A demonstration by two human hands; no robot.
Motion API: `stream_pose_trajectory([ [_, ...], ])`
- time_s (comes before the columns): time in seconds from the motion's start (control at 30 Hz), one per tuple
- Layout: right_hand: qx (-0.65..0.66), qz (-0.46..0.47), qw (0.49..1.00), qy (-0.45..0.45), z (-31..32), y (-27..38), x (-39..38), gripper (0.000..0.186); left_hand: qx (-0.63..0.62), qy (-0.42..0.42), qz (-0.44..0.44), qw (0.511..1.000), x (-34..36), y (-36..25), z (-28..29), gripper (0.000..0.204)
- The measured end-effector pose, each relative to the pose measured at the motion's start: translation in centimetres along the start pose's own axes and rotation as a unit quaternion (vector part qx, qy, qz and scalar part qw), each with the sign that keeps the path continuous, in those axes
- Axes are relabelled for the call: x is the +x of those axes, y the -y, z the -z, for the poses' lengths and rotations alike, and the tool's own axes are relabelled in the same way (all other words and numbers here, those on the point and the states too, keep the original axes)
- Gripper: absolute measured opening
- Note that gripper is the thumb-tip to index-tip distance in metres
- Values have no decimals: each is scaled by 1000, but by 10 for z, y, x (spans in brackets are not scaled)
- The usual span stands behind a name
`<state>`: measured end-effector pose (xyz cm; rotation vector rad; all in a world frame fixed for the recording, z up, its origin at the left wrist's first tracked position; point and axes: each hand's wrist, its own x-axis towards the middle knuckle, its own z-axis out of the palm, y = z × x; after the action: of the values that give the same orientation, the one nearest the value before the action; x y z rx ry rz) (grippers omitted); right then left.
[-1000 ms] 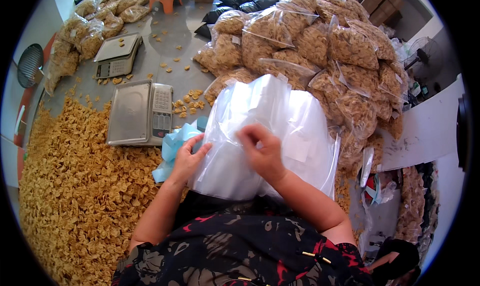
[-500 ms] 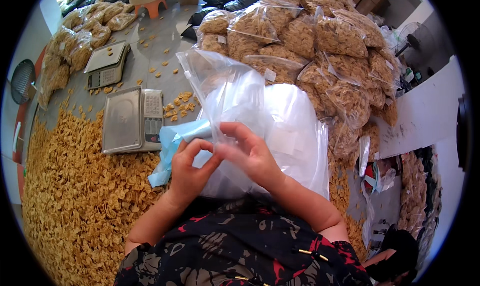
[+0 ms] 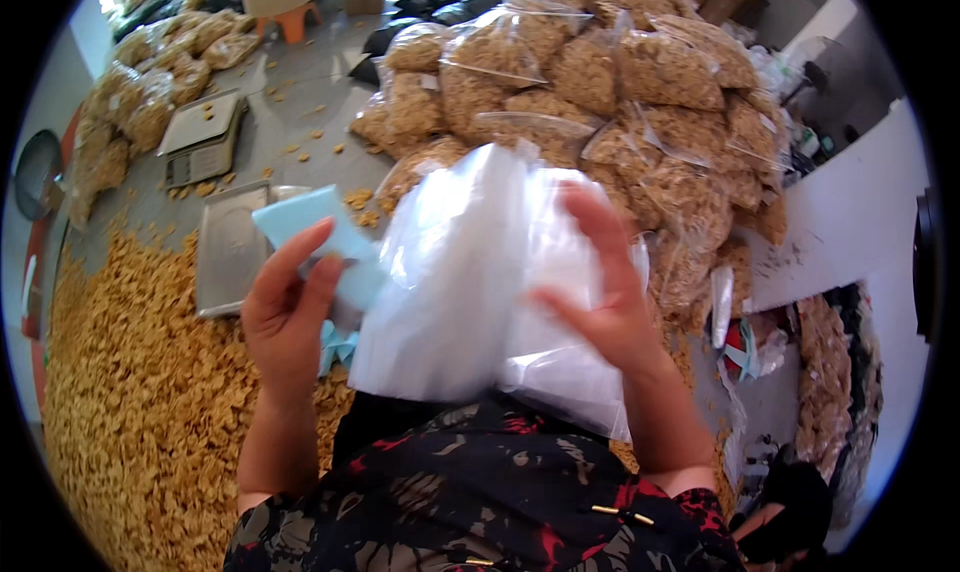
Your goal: The person sits on the floor surrounded by piles of snacks and separates a stack of white and light blue plastic bags by hand. They repeatedly pull individual bags from the stack and place them aside.
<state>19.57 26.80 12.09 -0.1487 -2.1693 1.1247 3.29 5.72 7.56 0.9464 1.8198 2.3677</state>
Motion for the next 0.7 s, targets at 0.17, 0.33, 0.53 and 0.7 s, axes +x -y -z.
stream_pose_trajectory([
  [0.17,174,28,950,258,-93,7,35,54,-79,-21,78,994,14,-14,10,29],
  [0.33,180,-3,955,236,-108,7,50,31,-168,44,106,979,0,-3,31,36],
  [0.53,134,-31,957,255,-99,0,55,21,-117,131,171,969,-9,13,37,27],
  [0.7,58,82,967,236,-99,0,58,15,-20,100,147,984,-13,12,32,14],
])
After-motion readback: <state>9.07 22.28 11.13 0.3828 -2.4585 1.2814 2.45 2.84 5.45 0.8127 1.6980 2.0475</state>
